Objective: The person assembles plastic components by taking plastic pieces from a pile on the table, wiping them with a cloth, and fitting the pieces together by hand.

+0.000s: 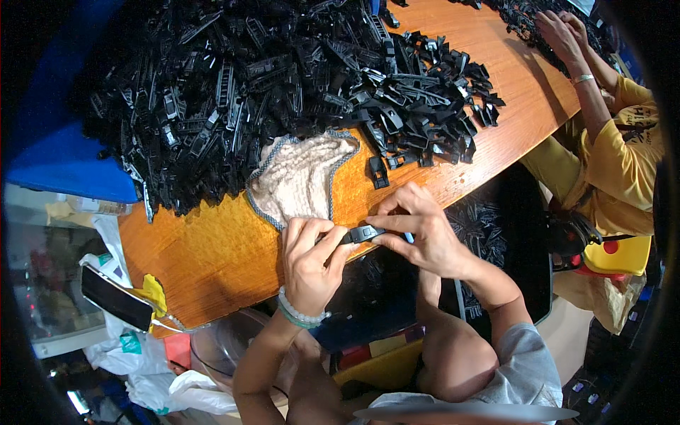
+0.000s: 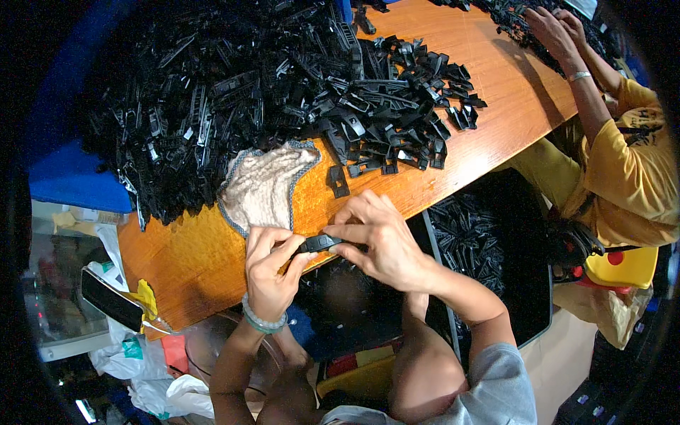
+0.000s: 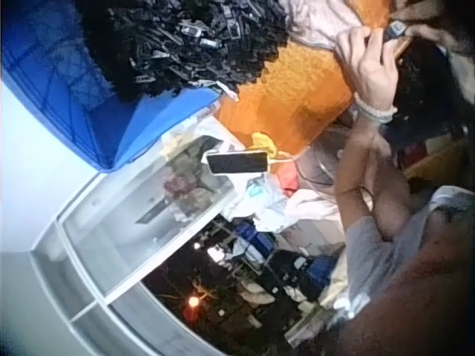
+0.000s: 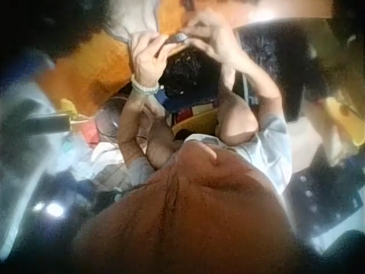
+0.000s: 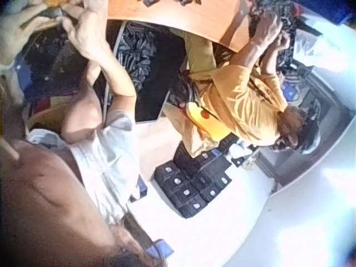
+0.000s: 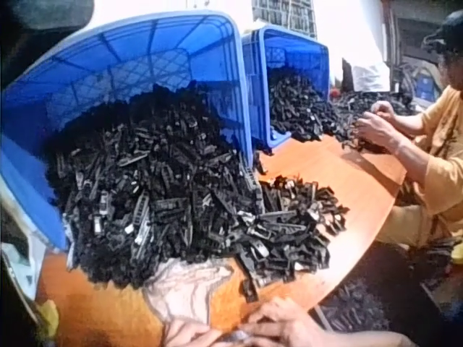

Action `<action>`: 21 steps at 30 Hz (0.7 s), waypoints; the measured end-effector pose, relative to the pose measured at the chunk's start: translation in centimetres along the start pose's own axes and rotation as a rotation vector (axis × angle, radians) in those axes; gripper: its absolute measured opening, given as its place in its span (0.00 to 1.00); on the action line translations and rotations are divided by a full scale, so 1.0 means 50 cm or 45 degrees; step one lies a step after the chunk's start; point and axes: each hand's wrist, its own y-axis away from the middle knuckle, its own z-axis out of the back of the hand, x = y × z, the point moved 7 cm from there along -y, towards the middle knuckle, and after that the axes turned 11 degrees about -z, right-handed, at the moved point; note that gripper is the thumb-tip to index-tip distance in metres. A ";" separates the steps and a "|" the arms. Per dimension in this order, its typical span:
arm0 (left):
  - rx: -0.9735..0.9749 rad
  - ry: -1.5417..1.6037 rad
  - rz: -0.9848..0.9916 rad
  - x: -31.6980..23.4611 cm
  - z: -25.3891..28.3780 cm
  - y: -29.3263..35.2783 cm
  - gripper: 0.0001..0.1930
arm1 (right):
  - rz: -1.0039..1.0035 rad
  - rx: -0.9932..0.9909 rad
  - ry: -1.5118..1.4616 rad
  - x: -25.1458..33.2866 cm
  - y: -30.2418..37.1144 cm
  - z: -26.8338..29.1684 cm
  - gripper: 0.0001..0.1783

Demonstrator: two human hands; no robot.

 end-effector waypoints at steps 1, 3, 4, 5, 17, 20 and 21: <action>0.004 -0.009 -0.010 -0.001 0.000 0.001 0.10 | -0.014 -0.029 0.017 0.004 0.006 0.001 0.17; 0.011 -0.040 -0.023 -0.005 -0.003 0.001 0.11 | 0.015 -0.096 0.053 0.010 0.020 -0.002 0.16; 0.018 -0.047 -0.032 -0.006 -0.003 -0.003 0.11 | 0.020 -0.127 0.056 0.011 0.022 -0.003 0.16; 0.043 -0.036 -0.036 -0.005 -0.004 -0.008 0.11 | 0.019 -0.139 0.050 0.006 0.025 0.002 0.16; -0.160 -0.464 -0.263 0.061 0.040 -0.210 0.11 | -0.041 -0.501 0.463 -0.001 -0.061 0.029 0.18; -0.029 -0.645 -0.325 0.057 0.006 -0.259 0.12 | -0.045 -0.476 0.584 -0.011 -0.064 0.013 0.16; 0.027 -0.634 -0.312 0.064 -0.003 -0.266 0.13 | -0.044 -0.437 0.615 -0.011 -0.062 0.006 0.16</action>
